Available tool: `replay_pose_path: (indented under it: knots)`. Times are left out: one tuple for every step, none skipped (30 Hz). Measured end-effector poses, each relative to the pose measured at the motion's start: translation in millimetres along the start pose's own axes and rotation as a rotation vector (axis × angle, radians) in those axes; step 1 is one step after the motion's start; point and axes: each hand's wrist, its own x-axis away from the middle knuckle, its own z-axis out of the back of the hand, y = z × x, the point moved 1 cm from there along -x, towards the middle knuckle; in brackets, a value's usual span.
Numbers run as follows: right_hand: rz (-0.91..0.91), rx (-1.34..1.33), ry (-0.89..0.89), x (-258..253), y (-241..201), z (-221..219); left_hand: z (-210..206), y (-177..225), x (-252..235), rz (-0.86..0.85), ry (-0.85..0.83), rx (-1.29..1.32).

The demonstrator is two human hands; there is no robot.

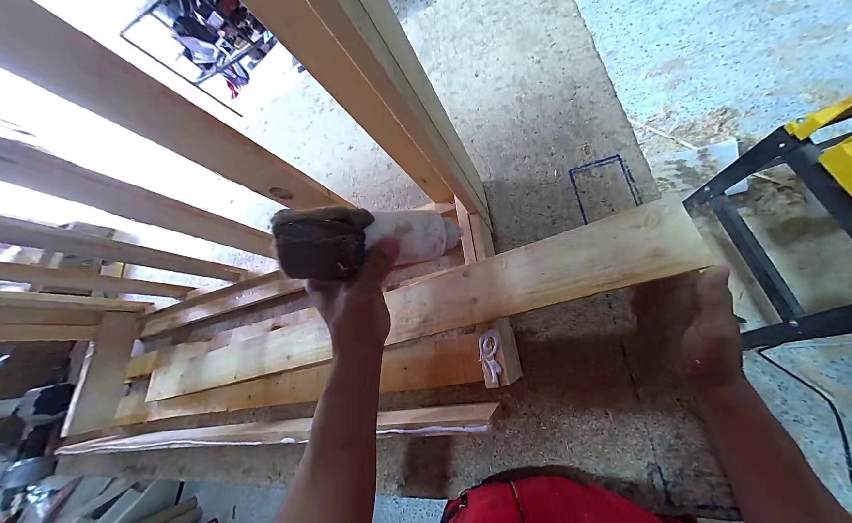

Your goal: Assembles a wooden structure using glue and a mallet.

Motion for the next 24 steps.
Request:
replay_pose_path:
  knots:
    - [-0.024,-0.003,0.001,3.6,8.8,6.7,-3.0,-7.4,-5.4,-0.007,-0.011,-0.031]
    - [-0.047,-0.038,0.011,6.8,14.8,12.7,-6.1,-15.4,-9.8,-0.011,-0.024,-0.039]
    - [-0.067,-0.073,0.020,9.0,17.3,17.3,-10.4,-23.0,-12.6,-0.016,-0.035,-0.040]
    - [-0.080,-0.102,0.017,10.2,17.6,19.9,-15.0,-30.1,-14.5,-0.029,-0.050,-0.037]
    - [-0.087,-0.121,0.008,10.4,16.6,20.7,-19.4,-36.1,-15.5,-0.058,-0.063,-0.042]
    - [-0.086,-0.129,0.003,9.8,15.5,20.5,-22.1,-40.6,-16.6,-0.087,-0.072,-0.053]
    - [-0.085,-0.137,0.000,8.8,14.4,20.0,-22.1,-43.1,-17.4,-0.108,-0.067,-0.077]
    - [-0.087,-0.140,0.003,7.8,13.3,19.5,-19.4,-42.8,-17.2,-0.130,-0.066,-0.098]
    - [-0.091,-0.139,0.007,7.0,12.3,19.0,-14.7,-40.8,-16.9,-0.149,-0.070,-0.130]
    - [-0.088,-0.135,0.006,6.4,11.4,18.6,-10.3,-37.8,-16.6,-0.164,-0.076,-0.163]
    - [-0.081,-0.143,0.008,5.9,11.1,18.5,-7.2,-34.5,-15.6,-0.149,-0.074,-0.185]
    - [-0.078,-0.150,0.008,5.2,11.0,18.3,-5.7,-31.7,-14.3,-0.115,-0.074,-0.181]
    - [-0.078,-0.152,0.004,4.6,10.9,17.7,-5.6,-30.2,-13.4,-0.069,-0.072,-0.162]
    - [-0.078,-0.153,-0.001,3.9,11.3,17.3,-7.1,-30.7,-13.3,-0.022,-0.073,-0.138]
    - [-0.077,-0.152,-0.009,3.0,11.6,17.0,-9.9,-31.7,-13.7,0.004,-0.086,-0.114]
    - [-0.073,-0.154,-0.019,2.3,11.6,16.9,-12.4,-32.9,-15.3,0.007,-0.094,-0.096]
    - [-0.070,-0.158,-0.025,2.1,11.5,16.9,-13.3,-33.7,-17.9,-0.001,-0.088,-0.091]
    - [-0.069,-0.165,-0.030,2.7,11.0,16.9,-12.5,-33.0,-19.7,-0.001,-0.080,-0.096]
    - [-0.068,-0.175,-0.028,3.4,9.9,16.6,-10.8,-31.4,-20.6,0.010,-0.075,-0.105]
    - [-0.066,-0.189,-0.024,3.3,9.2,16.8,-10.0,-29.8,-21.2,0.021,-0.089,-0.110]
    - [-0.062,-0.202,-0.021,2.8,9.3,16.9,-10.4,-29.1,-21.4,0.034,-0.108,-0.109]
    - [-0.060,-0.204,-0.028,2.4,9.3,16.5,-11.2,-29.2,-21.0,0.042,-0.120,-0.097]
    - [-0.058,-0.201,-0.036,1.8,9.6,15.6,-11.6,-29.4,-21.5,0.033,-0.123,-0.085]
    - [-0.055,-0.199,-0.043,1.4,10.2,14.6,-11.6,-28.2,-23.7,-0.002,-0.134,-0.089]
